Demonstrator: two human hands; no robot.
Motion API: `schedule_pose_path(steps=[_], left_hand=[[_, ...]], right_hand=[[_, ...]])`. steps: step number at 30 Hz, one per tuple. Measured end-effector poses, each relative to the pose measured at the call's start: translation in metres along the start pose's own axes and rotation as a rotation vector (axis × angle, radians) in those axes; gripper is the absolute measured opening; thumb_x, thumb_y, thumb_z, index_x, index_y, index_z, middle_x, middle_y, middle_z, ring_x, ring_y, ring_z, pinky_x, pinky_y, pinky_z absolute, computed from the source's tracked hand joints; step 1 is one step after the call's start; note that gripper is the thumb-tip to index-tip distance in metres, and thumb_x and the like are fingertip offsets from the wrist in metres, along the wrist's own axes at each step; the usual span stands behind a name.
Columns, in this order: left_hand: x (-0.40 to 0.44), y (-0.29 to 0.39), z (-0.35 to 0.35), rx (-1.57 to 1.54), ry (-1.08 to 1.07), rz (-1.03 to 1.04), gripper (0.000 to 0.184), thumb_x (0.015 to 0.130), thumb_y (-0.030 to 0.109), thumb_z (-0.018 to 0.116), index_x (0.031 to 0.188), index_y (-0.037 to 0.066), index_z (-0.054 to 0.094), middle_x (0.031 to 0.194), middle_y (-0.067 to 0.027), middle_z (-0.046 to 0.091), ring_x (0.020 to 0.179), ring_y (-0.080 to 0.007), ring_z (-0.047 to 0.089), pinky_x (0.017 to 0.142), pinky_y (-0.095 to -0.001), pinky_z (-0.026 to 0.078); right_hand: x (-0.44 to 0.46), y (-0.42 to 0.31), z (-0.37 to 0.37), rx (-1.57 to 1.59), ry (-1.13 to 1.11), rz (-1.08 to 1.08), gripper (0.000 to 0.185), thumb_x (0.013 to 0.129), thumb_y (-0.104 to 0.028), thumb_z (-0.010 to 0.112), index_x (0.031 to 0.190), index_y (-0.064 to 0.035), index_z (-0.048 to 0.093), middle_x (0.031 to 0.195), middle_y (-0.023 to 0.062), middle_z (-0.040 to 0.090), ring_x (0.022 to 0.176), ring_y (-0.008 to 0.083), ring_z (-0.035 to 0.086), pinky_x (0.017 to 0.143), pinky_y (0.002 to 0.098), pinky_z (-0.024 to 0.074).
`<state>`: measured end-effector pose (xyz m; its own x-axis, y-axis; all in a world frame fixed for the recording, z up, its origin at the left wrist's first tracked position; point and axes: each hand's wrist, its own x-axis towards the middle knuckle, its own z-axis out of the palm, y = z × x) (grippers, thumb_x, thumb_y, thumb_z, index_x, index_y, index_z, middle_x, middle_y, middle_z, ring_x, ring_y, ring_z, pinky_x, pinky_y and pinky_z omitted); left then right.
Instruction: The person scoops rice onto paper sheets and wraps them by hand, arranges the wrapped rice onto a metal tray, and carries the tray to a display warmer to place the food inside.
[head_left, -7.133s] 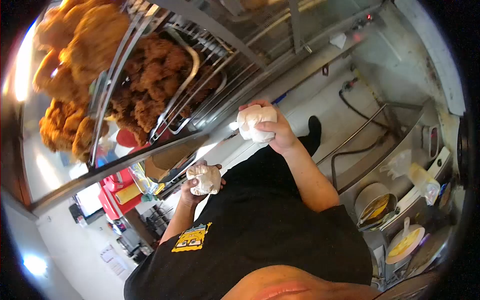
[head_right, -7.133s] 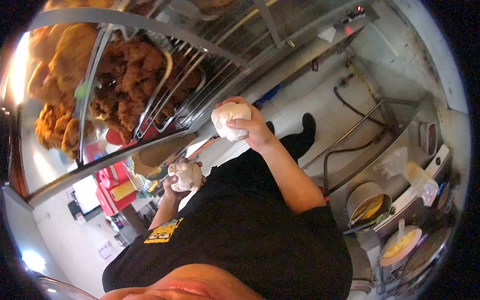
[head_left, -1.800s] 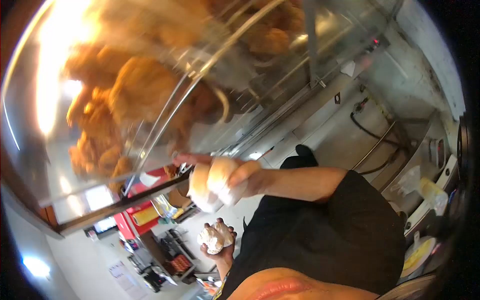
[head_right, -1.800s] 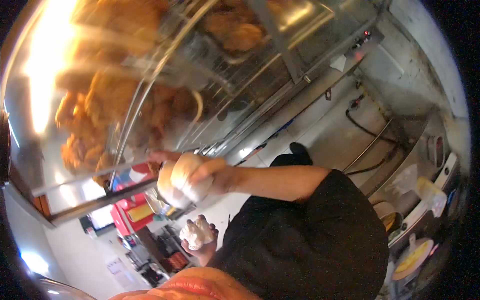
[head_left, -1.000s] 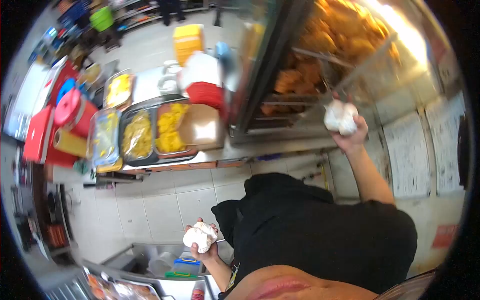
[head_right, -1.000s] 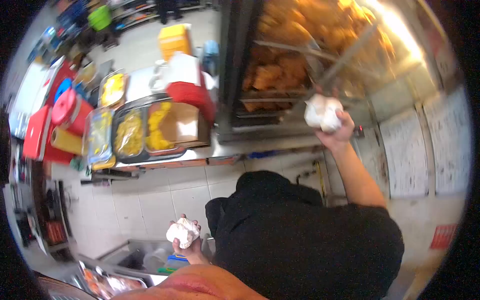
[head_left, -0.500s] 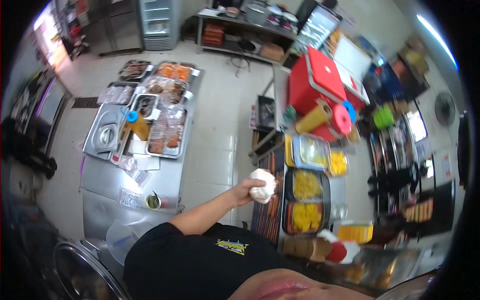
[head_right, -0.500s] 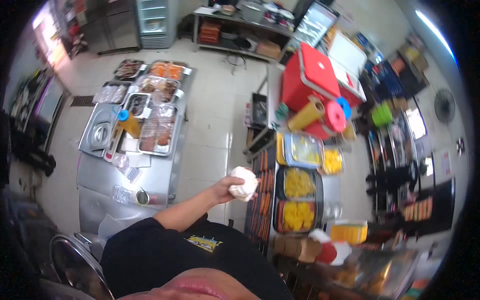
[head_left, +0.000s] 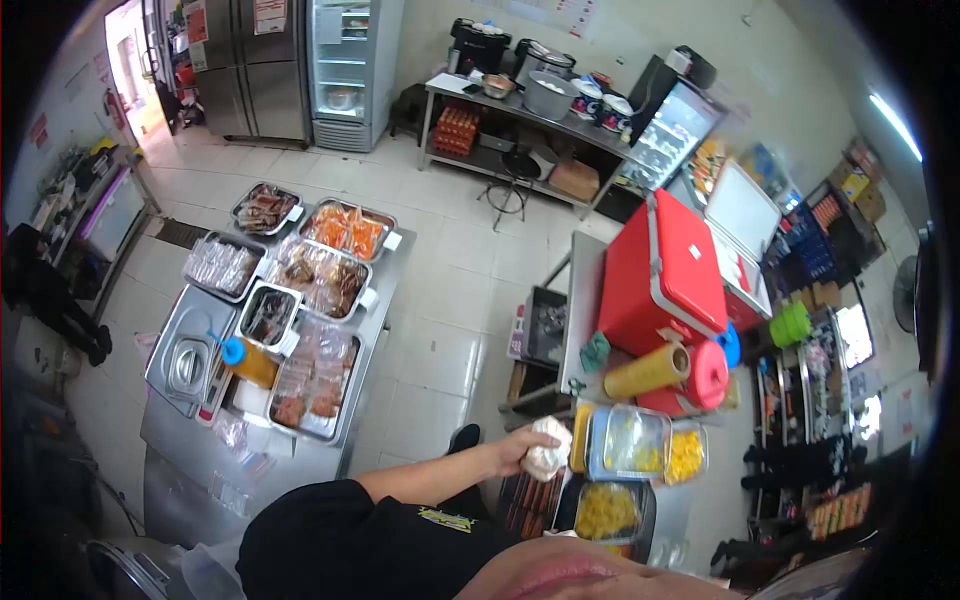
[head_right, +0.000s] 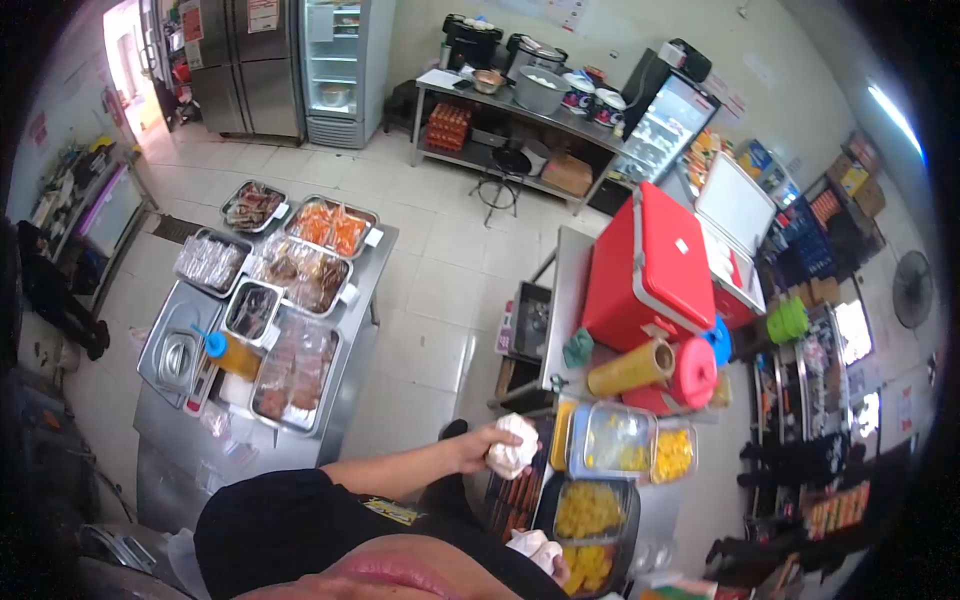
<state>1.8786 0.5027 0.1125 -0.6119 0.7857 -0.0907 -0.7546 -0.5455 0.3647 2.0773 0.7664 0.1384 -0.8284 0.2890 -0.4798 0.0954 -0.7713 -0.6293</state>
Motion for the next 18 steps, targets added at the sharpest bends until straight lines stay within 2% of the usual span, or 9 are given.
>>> schedule_pose_path(steps=[2,3,7,9,11,13,16,18], left_hand=[[0.026,0.017,-0.027,-0.119,0.012,-0.063,0.051,0.088,0.016,0.074,0.134,0.010,0.054,0.119,-0.0141,0.070,0.096,-0.0342,0.074,0.088,-0.0517,0.061],[0.023,0.044,-0.016,-0.051,0.039,-0.082,0.040,0.089,0.019,0.073,0.124,0.006,0.060,0.111,-0.0126,0.070,0.093,-0.0298,0.074,0.084,-0.0437,0.062],[0.055,0.125,-0.033,0.159,0.197,-0.034,0.043,0.085,0.017,0.076,0.123,0.007,0.059,0.109,-0.0104,0.069,0.092,-0.0252,0.072,0.078,-0.0420,0.063],[0.066,0.167,-0.034,0.364,0.260,0.128,0.047,0.083,0.015,0.078,0.125,0.008,0.058,0.110,-0.0083,0.069,0.100,-0.0202,0.069,0.086,-0.0369,0.058],[0.072,0.216,-0.038,0.361,0.268,0.166,0.054,0.081,0.012,0.079,0.130,0.009,0.056,0.121,-0.0128,0.069,0.111,-0.0239,0.067,0.094,-0.0394,0.057],[0.080,0.255,-0.043,0.260,0.310,0.307,0.058,0.083,0.011,0.079,0.134,0.009,0.052,0.124,-0.0150,0.067,0.110,-0.0275,0.068,0.090,-0.0466,0.059],[0.081,0.306,-0.062,0.216,0.409,0.413,0.058,0.083,0.011,0.079,0.135,0.008,0.051,0.124,-0.0151,0.068,0.109,-0.0287,0.068,0.088,-0.0497,0.060],[0.079,0.342,-0.071,0.200,0.565,0.456,0.054,0.083,0.014,0.079,0.131,0.008,0.055,0.115,-0.0082,0.069,0.106,-0.0204,0.068,0.089,-0.0367,0.056]], right_hand=[[0.061,0.011,0.019,-0.026,-0.056,0.103,0.067,0.084,-0.046,0.067,0.140,-0.0103,0.053,0.134,0.0112,0.062,0.121,0.0300,0.060,0.106,0.0532,0.0453],[0.090,0.014,0.034,-0.042,-0.094,0.167,0.068,0.084,-0.046,0.067,0.140,-0.0103,0.053,0.134,0.0112,0.062,0.121,0.0302,0.060,0.106,0.0534,0.0451],[0.194,0.008,0.108,-0.154,-0.325,0.352,0.070,0.081,-0.046,0.069,0.139,-0.0102,0.053,0.133,0.0113,0.062,0.121,0.0310,0.060,0.106,0.0542,0.0444],[0.239,-0.001,0.170,-0.146,-0.450,0.470,0.072,0.080,-0.047,0.070,0.139,-0.0101,0.053,0.132,0.0114,0.062,0.121,0.0314,0.060,0.106,0.0546,0.0440],[0.287,-0.008,0.254,0.012,-0.531,0.691,0.075,0.078,-0.045,0.072,0.141,-0.0092,0.052,0.130,0.0118,0.061,0.112,0.0357,0.062,0.093,0.0632,0.0503],[0.309,-0.007,0.345,-0.007,-0.574,0.624,0.081,0.072,-0.051,0.072,0.142,-0.0154,0.053,0.125,0.0125,0.063,0.109,0.0380,0.061,0.090,0.0573,0.0507],[0.379,0.011,0.404,-0.014,-0.651,0.725,0.076,0.073,-0.046,0.072,0.139,-0.0138,0.054,0.124,0.0108,0.065,0.113,0.0370,0.061,0.093,0.0546,0.0473],[0.415,0.029,0.445,-0.014,-0.673,0.778,0.076,0.073,-0.044,0.073,0.139,-0.0124,0.055,0.124,0.0119,0.065,0.115,0.0390,0.061,0.094,0.0556,0.0475]])
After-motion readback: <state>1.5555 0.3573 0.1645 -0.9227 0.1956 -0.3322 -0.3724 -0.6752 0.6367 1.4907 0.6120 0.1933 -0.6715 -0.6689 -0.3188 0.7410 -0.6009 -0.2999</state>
